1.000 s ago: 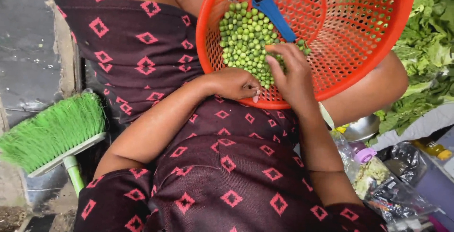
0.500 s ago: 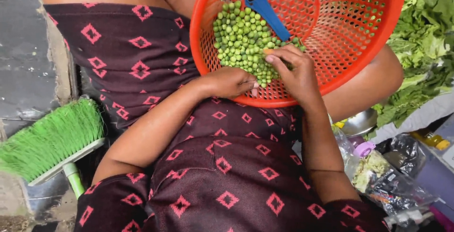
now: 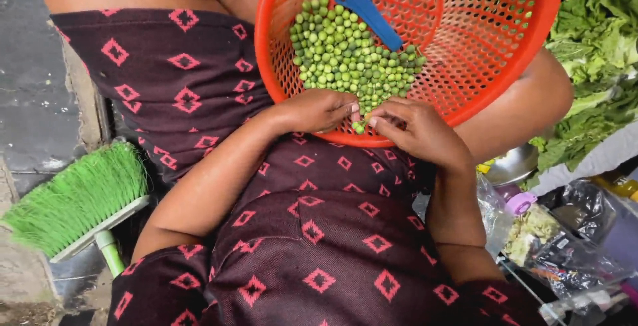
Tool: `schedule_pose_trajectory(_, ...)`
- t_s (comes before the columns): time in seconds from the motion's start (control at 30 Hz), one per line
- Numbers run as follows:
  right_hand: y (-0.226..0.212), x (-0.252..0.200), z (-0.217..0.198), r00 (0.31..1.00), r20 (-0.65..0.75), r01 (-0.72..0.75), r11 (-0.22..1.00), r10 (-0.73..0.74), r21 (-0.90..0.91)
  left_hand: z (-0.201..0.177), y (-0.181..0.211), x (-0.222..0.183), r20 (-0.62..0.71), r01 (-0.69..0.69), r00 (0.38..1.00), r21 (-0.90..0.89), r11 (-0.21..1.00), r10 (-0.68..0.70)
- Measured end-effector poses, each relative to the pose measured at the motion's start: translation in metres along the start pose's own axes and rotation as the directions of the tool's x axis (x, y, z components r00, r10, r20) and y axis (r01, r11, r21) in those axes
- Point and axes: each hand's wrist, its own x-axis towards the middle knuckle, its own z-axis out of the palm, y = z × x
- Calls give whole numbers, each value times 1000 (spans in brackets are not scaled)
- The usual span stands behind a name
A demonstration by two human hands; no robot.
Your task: A person sits on the floor and plucks small green vegetables from their stems, collecting the produce in a red plastic basket.
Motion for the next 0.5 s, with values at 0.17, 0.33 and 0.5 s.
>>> schedule_pose_trajectory(0.17, 17, 19, 21, 994, -97, -57, 990, 44, -128, 0, -2, 4, 5, -32, 999, 25, 999, 32)
schedule_pose_trajectory(0.33, 19, 18, 22, 989, -147, -31, 997, 21, -68, -2, -1, -1, -24, -20, 1000, 17, 1000, 21)
schedule_pose_trajectory(0.5, 19, 16, 17, 990, -136, 29, 995, -43, -98, -5, 8, -5, -11, -21, 1000, 37, 999, 21)
